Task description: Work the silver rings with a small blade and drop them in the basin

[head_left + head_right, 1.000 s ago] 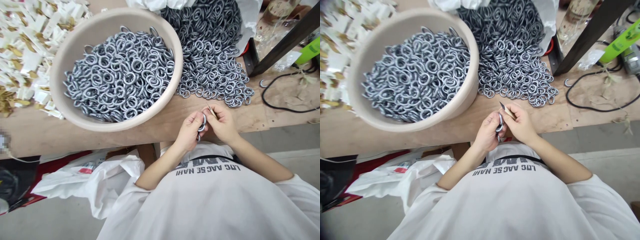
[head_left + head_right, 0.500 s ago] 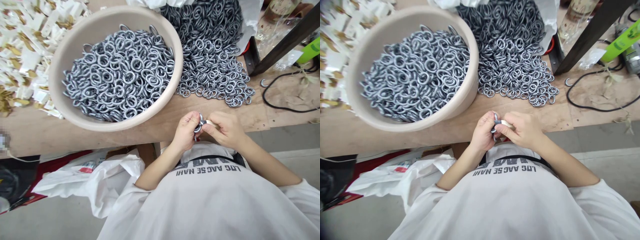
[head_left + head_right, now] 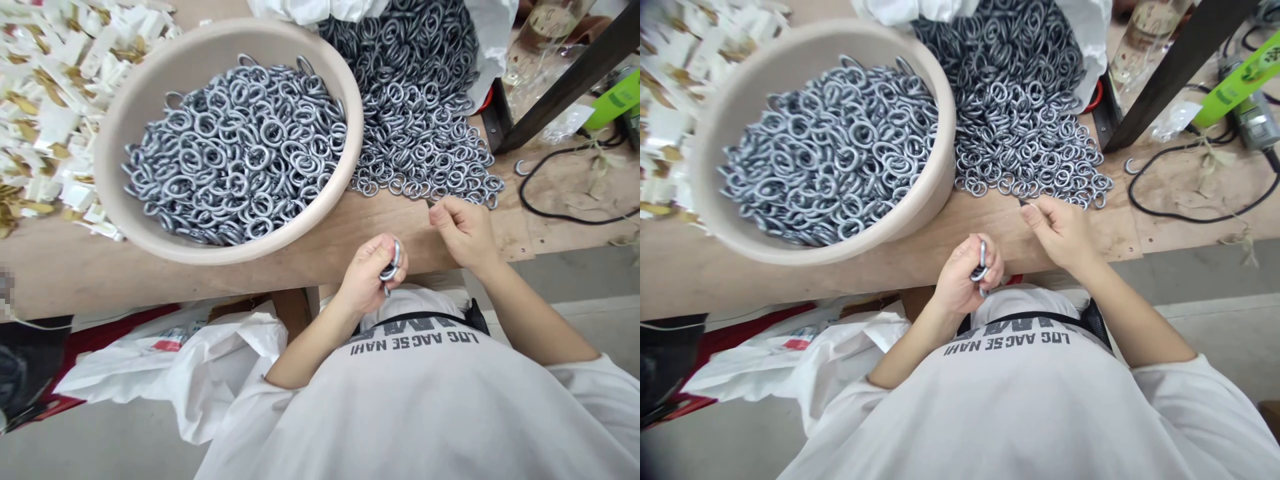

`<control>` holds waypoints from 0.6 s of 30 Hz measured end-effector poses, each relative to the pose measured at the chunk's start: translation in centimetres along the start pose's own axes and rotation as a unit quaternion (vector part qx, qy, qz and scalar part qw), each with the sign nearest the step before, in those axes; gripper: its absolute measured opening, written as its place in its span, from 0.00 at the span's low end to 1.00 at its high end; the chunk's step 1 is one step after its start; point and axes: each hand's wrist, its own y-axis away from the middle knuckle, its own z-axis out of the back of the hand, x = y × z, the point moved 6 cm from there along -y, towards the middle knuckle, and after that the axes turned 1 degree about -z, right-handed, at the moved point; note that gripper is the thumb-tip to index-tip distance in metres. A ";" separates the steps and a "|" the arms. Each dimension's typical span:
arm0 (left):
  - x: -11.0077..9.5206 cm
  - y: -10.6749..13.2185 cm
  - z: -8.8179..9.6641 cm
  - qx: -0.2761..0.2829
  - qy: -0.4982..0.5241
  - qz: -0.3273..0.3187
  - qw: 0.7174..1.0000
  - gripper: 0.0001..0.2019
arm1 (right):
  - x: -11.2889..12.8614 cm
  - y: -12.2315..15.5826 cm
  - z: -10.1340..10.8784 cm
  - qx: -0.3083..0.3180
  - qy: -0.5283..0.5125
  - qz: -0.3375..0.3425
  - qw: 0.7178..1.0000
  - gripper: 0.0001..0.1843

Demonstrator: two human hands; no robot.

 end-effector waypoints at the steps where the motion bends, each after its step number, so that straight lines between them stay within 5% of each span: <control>1: -0.2 0.1 0.3 -0.009 0.011 -0.003 1.000 0.25 | -0.4 -0.5 0.0 -0.013 0.031 -0.007 0.999 0.22; 6: -1.5 0.2 2.0 -0.067 0.041 -0.015 0.997 0.18 | -0.9 -3.6 -2.6 0.023 0.233 0.002 0.972 0.13; 10: -2.2 0.0 2.8 -0.082 0.065 -0.008 0.994 0.13 | -1.4 -5.4 -3.2 0.027 0.239 -0.047 0.970 0.03; 14: -1.9 -0.5 3.0 -0.111 0.075 -0.006 0.991 0.18 | 0.2 -4.1 -2.5 0.022 0.027 -0.026 0.999 0.06; 18: -0.5 -1.3 1.8 -0.132 0.018 -0.017 0.991 0.24 | 2.4 -0.2 -3.7 0.046 -0.226 -0.061 0.971 0.13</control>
